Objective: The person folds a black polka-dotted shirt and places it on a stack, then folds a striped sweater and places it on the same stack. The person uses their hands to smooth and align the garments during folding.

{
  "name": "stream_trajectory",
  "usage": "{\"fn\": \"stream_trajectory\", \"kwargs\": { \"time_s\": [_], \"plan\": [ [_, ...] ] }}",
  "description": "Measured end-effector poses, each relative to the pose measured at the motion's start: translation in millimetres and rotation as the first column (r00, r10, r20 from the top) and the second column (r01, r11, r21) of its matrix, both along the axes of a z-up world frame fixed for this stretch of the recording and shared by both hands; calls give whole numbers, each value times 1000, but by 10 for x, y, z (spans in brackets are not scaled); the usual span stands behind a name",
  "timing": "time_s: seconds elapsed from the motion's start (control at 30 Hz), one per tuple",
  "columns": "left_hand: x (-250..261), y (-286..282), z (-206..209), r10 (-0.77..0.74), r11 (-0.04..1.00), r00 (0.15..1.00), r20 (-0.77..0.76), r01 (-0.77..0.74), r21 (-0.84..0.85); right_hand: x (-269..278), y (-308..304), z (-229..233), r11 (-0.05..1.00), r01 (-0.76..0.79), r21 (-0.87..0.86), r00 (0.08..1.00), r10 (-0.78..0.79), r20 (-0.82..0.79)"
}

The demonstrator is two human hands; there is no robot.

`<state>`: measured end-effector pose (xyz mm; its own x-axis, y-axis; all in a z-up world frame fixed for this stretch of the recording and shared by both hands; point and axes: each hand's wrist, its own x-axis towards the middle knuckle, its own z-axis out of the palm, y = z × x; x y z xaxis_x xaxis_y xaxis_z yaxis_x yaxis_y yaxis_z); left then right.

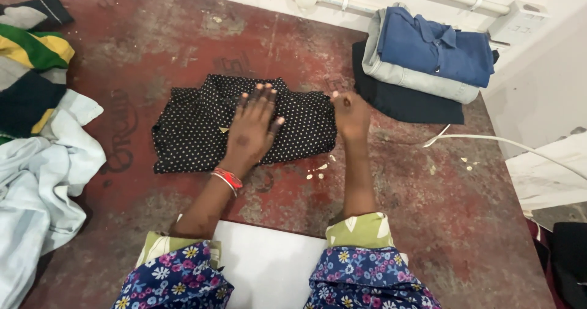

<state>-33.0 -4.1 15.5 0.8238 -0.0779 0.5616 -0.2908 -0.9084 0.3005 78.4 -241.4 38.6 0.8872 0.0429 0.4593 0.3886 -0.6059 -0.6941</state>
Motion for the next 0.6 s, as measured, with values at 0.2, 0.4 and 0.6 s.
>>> {"fn": "stream_trajectory", "kwargs": {
  "time_s": [0.2, 0.4, 0.6],
  "plan": [
    [-147, -406, -133, -143, 985, 990, -8, 143, 92, -310, 569, 235, 964, -241, -116, 938, 262, 226],
    [-132, -315, -162, -207, 976, 978, 9, 207, -64, -431, 854, -85, 856, -258, -447, 950, 309, 43],
    [-177, -133, 37, -72, 964, 997, 11, 73, -256, -146, 565, -566, 795, -62, -603, 998, 53, -33]
  ]
}}
